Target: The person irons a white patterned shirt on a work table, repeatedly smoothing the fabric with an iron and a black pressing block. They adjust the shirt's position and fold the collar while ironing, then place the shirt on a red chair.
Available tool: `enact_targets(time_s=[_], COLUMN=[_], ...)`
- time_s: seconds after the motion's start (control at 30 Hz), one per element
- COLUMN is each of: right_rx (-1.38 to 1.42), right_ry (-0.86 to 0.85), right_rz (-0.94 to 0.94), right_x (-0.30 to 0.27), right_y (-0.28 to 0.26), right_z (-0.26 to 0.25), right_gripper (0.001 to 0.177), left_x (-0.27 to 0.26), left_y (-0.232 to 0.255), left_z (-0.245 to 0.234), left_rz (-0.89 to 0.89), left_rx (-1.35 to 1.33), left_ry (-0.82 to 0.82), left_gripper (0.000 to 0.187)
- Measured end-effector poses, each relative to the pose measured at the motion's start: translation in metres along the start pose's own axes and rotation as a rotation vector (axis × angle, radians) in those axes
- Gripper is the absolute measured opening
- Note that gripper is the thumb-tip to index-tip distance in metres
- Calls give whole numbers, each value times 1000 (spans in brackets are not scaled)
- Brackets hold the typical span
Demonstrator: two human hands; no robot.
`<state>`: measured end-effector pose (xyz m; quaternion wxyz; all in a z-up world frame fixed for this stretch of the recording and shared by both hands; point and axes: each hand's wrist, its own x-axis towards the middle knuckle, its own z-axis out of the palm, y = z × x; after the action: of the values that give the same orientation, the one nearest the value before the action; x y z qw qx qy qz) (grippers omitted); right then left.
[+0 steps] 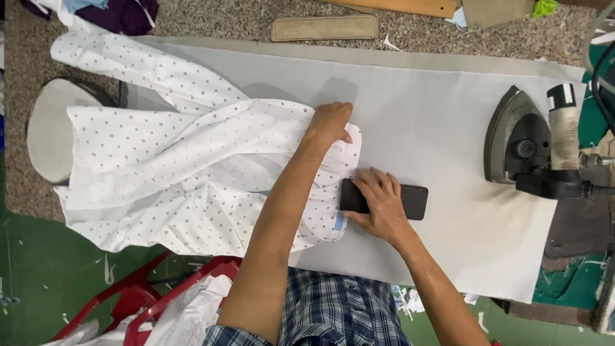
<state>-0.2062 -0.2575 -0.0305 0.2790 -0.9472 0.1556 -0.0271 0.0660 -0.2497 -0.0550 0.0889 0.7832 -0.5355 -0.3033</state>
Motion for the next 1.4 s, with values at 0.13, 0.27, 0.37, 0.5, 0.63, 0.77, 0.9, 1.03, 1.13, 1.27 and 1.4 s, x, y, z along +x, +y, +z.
enact_targets(time_s=[0.13, 0.27, 0.37, 0.5, 0.63, 0.77, 0.9, 1.03, 1.13, 1.27, 1.4], right_rx=[-107, -286, -308, -336, -309, -288, -311, -336, -333, -290, -285], right_ry=[505, 661, 679, 699, 718, 698, 714, 742, 770, 736, 702], right_rz=[156, 170, 145, 124, 127, 130, 124, 145, 144, 127, 159], right_x=[-5, 28, 63, 81, 70, 44, 50, 78, 74, 40, 31], right_y=[9, 22, 38, 47, 31, 14, 19, 33, 29, 11, 8], right_z=[44, 54, 45, 43, 41, 47, 46, 41, 42, 47, 50], right_gripper=[36, 18, 20, 22, 21, 20, 20, 21, 22, 22, 20], left_x=[-8, -16, -9, -3, -23, -21, -1, -4, -10, -51, -58], left_y=[10, 20, 23, 21, 36, 34, 16, 17, 18, 35, 33], left_z=[-7, -20, -11, 11, -16, -14, 8, 8, 11, -4, -28], left_rz=[46, 48, 85, 126, 124, 159, 139, 82, 116, 267, 187], left_rx=[-9, -22, -22, 3, -60, 49, 77, -54, -39, 87, 0], left_ry=[-36, -74, -35, 20, -50, -82, -70, -65, -6, 43, -39], left_gripper=[51, 44, 42, 36, 28, 29, 24, 17, 14, 14, 23])
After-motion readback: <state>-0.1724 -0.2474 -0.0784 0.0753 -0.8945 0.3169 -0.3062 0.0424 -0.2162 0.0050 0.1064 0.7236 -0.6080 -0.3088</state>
